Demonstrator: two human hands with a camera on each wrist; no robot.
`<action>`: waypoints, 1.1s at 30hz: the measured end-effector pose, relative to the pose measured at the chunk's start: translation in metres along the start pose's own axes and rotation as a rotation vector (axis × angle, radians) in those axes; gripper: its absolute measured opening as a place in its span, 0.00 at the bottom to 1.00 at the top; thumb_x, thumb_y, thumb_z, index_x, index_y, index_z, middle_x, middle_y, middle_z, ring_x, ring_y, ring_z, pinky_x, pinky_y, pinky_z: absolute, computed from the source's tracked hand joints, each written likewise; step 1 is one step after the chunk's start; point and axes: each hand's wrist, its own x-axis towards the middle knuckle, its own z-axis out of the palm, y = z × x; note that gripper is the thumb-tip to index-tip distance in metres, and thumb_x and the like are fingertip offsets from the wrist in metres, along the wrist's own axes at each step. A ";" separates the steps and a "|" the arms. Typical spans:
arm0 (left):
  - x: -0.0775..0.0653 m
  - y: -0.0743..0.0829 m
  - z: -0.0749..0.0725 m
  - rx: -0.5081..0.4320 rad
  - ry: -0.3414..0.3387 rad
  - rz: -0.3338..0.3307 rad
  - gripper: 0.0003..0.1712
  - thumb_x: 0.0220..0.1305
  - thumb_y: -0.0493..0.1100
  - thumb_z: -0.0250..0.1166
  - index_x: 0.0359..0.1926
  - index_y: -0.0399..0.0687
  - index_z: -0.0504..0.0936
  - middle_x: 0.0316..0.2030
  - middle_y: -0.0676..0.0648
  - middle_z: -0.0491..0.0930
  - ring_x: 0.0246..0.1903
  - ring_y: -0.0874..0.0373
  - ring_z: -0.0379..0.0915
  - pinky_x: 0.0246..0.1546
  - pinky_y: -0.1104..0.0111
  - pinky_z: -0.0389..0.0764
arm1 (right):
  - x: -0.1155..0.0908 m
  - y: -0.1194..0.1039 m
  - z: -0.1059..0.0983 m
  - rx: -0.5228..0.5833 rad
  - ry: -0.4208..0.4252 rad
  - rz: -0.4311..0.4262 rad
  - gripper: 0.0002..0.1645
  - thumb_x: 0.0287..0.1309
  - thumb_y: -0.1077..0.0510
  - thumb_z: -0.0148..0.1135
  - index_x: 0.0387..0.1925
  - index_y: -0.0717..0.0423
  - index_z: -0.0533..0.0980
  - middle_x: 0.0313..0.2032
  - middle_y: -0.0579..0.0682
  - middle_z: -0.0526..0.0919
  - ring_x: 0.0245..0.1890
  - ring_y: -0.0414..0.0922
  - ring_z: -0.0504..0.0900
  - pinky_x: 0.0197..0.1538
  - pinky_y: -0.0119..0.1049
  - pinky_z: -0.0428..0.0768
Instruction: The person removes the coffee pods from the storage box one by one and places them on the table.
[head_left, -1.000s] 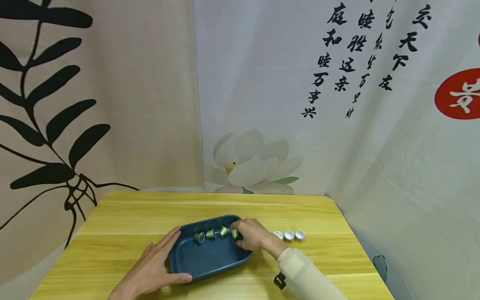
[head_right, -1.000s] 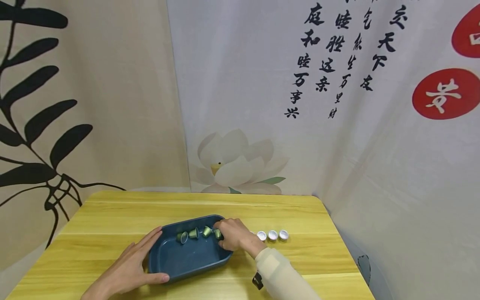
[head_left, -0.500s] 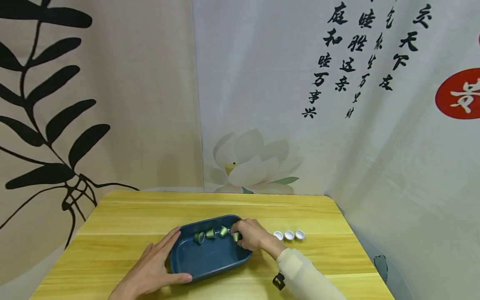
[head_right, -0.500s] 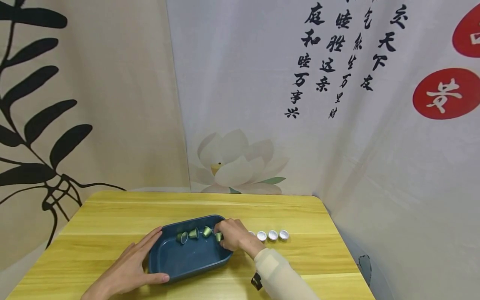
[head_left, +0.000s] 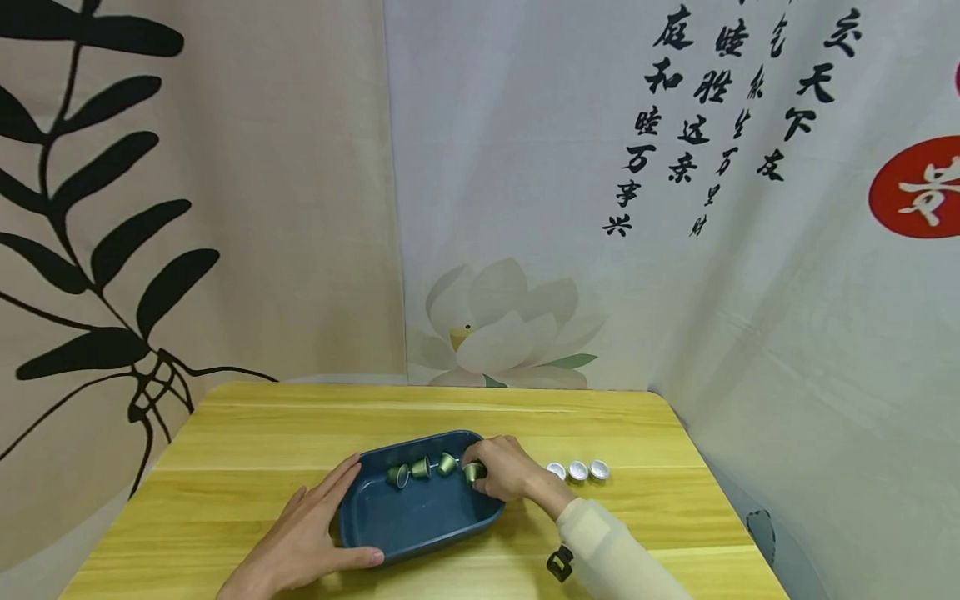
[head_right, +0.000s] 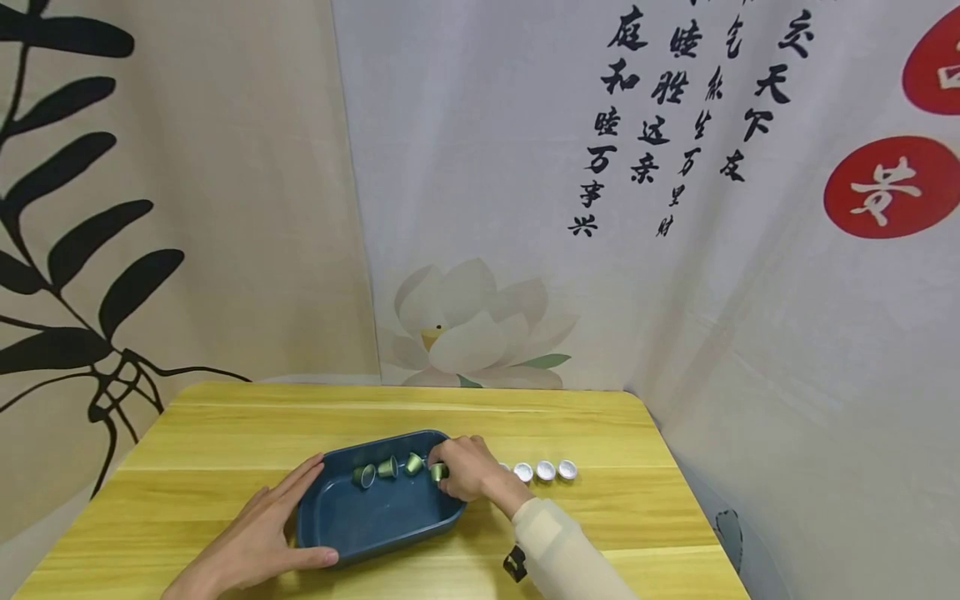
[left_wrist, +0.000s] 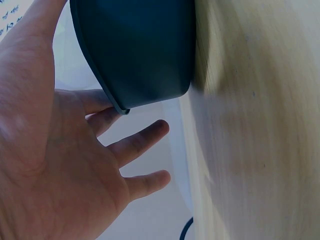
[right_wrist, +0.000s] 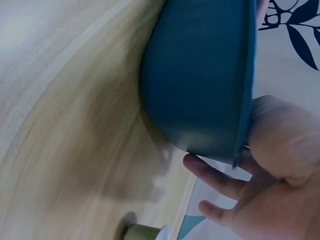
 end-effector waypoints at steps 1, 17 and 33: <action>0.000 0.000 0.000 0.000 0.000 -0.001 0.83 0.50 0.83 0.81 0.92 0.47 0.54 0.92 0.38 0.53 0.81 0.27 0.69 0.75 0.12 0.55 | -0.001 0.000 -0.001 0.014 0.007 -0.002 0.19 0.66 0.61 0.80 0.58 0.52 0.92 0.56 0.46 0.96 0.60 0.50 0.93 0.70 0.57 0.87; -0.001 0.001 -0.002 -0.007 -0.004 -0.003 0.83 0.50 0.83 0.81 0.92 0.47 0.54 0.92 0.38 0.53 0.81 0.27 0.68 0.75 0.12 0.54 | -0.019 0.008 -0.023 0.256 0.114 0.026 0.20 0.72 0.62 0.76 0.63 0.57 0.89 0.62 0.52 0.93 0.68 0.54 0.89 0.75 0.61 0.84; -0.001 0.000 -0.001 -0.005 -0.001 -0.001 0.83 0.50 0.84 0.81 0.92 0.47 0.54 0.92 0.38 0.53 0.82 0.27 0.68 0.76 0.13 0.54 | -0.046 0.021 -0.031 0.507 0.260 0.040 0.20 0.75 0.56 0.75 0.65 0.53 0.87 0.61 0.49 0.92 0.59 0.50 0.91 0.68 0.55 0.90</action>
